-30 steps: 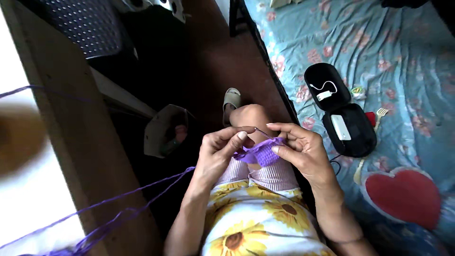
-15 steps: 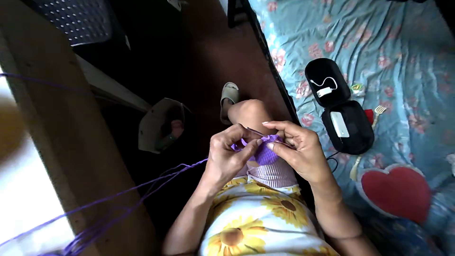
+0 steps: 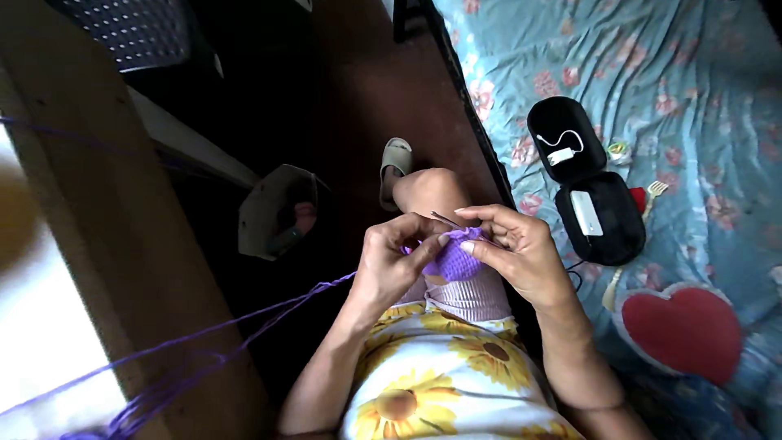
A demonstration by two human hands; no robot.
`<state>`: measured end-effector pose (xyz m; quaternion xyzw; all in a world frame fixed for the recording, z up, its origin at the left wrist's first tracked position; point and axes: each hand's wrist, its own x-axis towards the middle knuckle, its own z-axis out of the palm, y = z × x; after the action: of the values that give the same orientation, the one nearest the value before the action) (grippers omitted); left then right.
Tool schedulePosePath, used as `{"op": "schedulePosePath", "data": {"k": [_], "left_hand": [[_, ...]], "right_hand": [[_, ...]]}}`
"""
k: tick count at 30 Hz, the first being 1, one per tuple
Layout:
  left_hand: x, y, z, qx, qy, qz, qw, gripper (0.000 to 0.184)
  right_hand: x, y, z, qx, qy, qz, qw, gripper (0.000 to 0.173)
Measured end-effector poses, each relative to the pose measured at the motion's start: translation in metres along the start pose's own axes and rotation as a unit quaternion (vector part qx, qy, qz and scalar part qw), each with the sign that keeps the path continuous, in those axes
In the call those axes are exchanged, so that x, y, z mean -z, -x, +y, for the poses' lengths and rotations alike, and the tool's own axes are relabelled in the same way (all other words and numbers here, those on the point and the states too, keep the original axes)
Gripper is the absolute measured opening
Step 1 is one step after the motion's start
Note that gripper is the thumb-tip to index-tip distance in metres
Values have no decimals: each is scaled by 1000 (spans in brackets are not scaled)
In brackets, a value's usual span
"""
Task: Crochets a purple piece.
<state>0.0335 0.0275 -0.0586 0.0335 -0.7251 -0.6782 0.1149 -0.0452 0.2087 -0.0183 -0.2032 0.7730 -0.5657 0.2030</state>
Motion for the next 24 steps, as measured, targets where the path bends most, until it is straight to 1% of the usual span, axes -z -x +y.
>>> {"op": "schedulePosePath", "data": {"k": [3,6,9,12,15,18,19,21,23,24], "left_hand": [[4,-1,0,20,34,-12,999,5],[12,-4,0,51,65,-29,996,8],[20,-4,-2,67,59,-26,996,9],[26,-6,-6,67,59,-41,995,12],[24,-7,-8,64,75,-82,992,12],[22,-9,-9,47,35,-127,990,27],[20,-9,-10,31,24,-123,992,26],[16,-7,-11,-2,8,-97,995,14],[12,-6,-11,-7,-20,-69,997,3],[11,-5,-12,1,-22,-59,998,4]], "right_hand": [[0,-2,4,-5,-8,-12,1000,38],[0,-2,7,-14,1,-23,1000,37],[2,-2,9,-21,1,-19,1000,38],[5,-3,10,-23,-6,-17,1000,39],[5,-3,10,-26,-26,-18,999,38],[3,-3,12,-24,-43,-19,999,37],[2,-3,13,-22,-30,-13,999,37],[-1,-1,14,-18,16,2,1000,37],[-4,1,13,-15,46,6,999,38],[-5,1,13,-14,55,3,998,38]]}}
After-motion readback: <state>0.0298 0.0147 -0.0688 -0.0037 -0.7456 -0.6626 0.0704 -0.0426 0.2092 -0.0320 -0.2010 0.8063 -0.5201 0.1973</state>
